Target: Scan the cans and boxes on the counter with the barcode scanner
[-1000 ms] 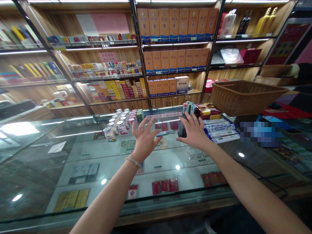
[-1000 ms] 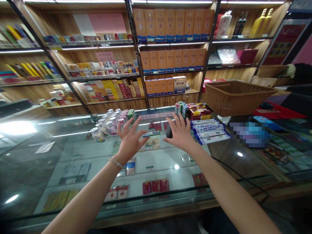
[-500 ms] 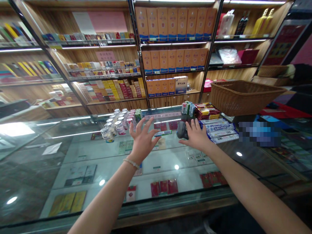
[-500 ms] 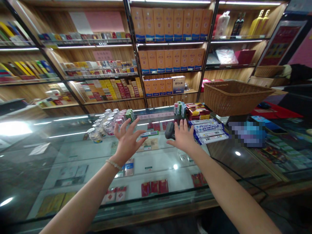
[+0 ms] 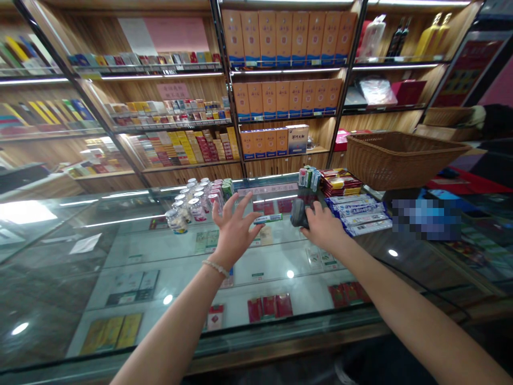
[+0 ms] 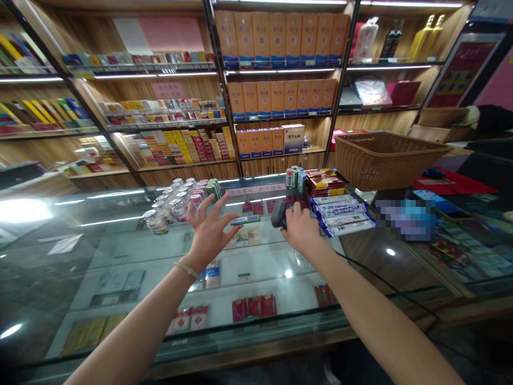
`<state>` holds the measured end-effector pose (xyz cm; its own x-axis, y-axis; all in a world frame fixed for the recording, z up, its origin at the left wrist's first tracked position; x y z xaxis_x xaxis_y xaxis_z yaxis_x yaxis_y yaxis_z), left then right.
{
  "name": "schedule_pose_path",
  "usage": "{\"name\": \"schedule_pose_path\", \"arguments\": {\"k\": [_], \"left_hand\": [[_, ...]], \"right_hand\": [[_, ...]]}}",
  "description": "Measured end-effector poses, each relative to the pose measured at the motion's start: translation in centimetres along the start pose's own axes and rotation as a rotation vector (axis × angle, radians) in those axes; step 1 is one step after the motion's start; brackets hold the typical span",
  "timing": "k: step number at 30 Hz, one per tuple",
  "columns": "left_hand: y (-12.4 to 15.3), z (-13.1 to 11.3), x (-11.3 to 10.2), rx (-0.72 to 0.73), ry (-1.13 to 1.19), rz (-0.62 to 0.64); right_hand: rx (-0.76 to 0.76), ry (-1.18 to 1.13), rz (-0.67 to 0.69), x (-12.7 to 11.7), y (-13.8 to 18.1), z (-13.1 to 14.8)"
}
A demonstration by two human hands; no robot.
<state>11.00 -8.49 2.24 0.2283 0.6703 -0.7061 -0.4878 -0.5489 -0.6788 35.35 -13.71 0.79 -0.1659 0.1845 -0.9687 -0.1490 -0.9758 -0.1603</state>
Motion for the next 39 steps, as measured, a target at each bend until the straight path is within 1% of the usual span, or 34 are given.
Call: {"name": "schedule_pose_path", "arguments": {"k": [6,12,15,18,21,25,29,31,33,35,39], "left_hand": [[-0.1,-0.1,-0.1,0.004,0.016,-0.001],[0.1,0.0,0.5,0.009,0.006,-0.059],[0.2,0.1,0.5,0.012,0.002,-0.065],[0.2,0.1,0.4,0.006,0.003,-0.059],[0.1,0.3,0.3,-0.010,0.002,-0.049],[0.0,0.7,0.0,-0.034,-0.013,-0.066],[0.0,1.2,0.0,-0.065,-0.044,-0.086],[0.0,1.5,0.0,-0.082,-0.061,-0.103],[0.0,1.8,-0.1,-0.097,-0.074,-0.124],[-0.1,2.2,-0.1,-0.105,-0.086,-0.142],[-0.1,2.9,-0.1,-0.115,-0.121,-0.183]], "right_hand": [[0.018,0.019,0.001,-0.2,0.0,0.5],[0.044,0.012,0.047,0.2,-0.6,0.3],[0.044,-0.009,0.054,0.5,-0.8,0.1],[0.044,-0.009,0.040,0.5,-1.0,-0.1],[0.043,-0.037,0.004,0.0,-1.1,-0.3],[0.032,-0.192,-0.137,-1.3,-1.0,-0.5],[-0.031,-0.399,-0.292,-2.1,-1.0,-0.5],[-0.070,-0.496,-0.343,-2.2,-0.9,-0.4],[-0.118,-0.584,-0.362,-2.2,-0.8,-0.1],[-0.174,-0.653,-0.351,-2.2,-0.4,0.4],[-0.263,-0.740,-0.271,-2.2,0.4,1.5]]}}
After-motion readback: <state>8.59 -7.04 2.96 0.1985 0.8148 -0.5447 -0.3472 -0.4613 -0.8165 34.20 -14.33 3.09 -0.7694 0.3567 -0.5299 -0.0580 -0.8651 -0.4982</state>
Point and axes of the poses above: each hand's wrist, its own y-axis away from the middle knuckle, its own x-axis out of the palm, z = x × y, the point moved 2 cm from there along -y, towards the middle knuckle, and after that the axes turned 12 degrees about -y, right-handed, at the moved point
